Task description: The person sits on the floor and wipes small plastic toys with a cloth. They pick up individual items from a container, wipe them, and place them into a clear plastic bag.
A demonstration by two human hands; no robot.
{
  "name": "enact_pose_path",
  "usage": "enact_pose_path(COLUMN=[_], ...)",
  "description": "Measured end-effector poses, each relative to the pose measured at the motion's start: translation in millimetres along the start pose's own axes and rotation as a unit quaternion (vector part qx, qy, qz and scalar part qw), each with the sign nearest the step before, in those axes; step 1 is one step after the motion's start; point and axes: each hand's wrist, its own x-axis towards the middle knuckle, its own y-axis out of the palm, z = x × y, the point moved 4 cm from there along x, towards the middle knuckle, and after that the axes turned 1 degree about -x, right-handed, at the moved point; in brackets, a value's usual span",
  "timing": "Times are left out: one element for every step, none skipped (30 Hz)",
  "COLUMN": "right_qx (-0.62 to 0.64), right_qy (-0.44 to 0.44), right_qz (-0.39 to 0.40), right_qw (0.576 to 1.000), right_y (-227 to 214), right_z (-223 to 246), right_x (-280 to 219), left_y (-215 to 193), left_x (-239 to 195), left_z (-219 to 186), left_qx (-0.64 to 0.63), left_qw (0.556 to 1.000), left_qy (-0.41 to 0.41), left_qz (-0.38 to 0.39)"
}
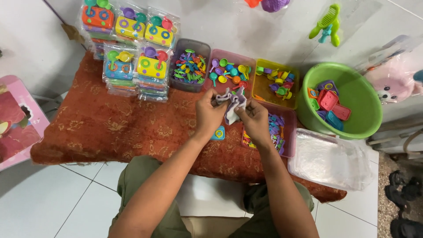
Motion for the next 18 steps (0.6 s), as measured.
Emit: enact_pose_path(right_qx=[0.000, 0.012, 0.023, 0.022, 0.034, 0.047, 0.047, 0.047, 0.048, 0.047, 0.021, -0.005, -0.006, -0.012, -0.019, -0.020, -0.014, -0.007], right_qy=[0.001, -0.005, -0.011, -0.011, -0.012, -0.011, -0.011, -0.014, -0.017, -0.017, -0.026, -0.035, -0.034, -0.038, -0.041, -0.041, -0.035, -0.030], right_qz=[0.000, -0.010, -0.021, -0.020, -0.031, -0.041, -0.041, -0.039, -0.037, -0.036, -0.029, -0.021, -0.018, -0.025, -0.032, -0.031, -0.033, -0.036], right_qw=[1.000, 1.000, 0.999, 0.999, 0.999, 0.998, 0.998, 0.998, 0.998, 0.998, 0.999, 0.999, 0.999, 0.999, 0.998, 0.998, 0.999, 0.999], right_y=[2, 3, 4, 5, 4, 4, 7, 9, 11, 12, 14, 16, 10, 3, -4, -1, 2, 4], right_z=[-2, -2, -3, -8, -12, -17, -12, -6, 0, 4, 10, 15, 3, -8, -19, -15, -12, -8], right_x=[0, -1, -1, -2, -2, -3, -4, -5, -6, -7, -7, -8, -6, -4, -2, -3, -5, -7], left_y=[0, 1, 2, 3, 7, 9, 9, 11, 12, 10, 8, 5, 5, 4, 4, 2, 1, 0], left_x=[0, 1, 1, -3, -7, -11, -9, -8, -7, -6, -5, -4, -3, -1, 1, 1, 2, 2], left_z=[4, 9, 14, 0, -13, -27, -21, -16, -11, -13, -17, -21, -17, -14, -10, -8, -6, -5], left_qx=[0.001, -0.027, -0.055, -0.056, -0.084, -0.111, -0.111, -0.097, -0.083, -0.084, -0.051, -0.019, -0.019, 0.007, 0.033, 0.033, 0.049, 0.065], left_qw=[1.000, 1.000, 0.998, 0.998, 0.996, 0.993, 0.993, 0.993, 0.993, 0.993, 0.993, 0.992, 0.992, 0.992, 0.991, 0.991, 0.990, 0.989], left_qy=[0.000, -0.007, -0.013, -0.013, -0.014, -0.016, -0.016, -0.001, 0.014, 0.014, 0.038, 0.061, 0.060, 0.076, 0.091, 0.091, 0.096, 0.102], left_qz=[0.000, 0.003, 0.006, 0.006, 0.026, 0.047, 0.046, 0.065, 0.085, 0.084, 0.099, 0.111, 0.109, 0.101, 0.093, 0.092, 0.089, 0.086])
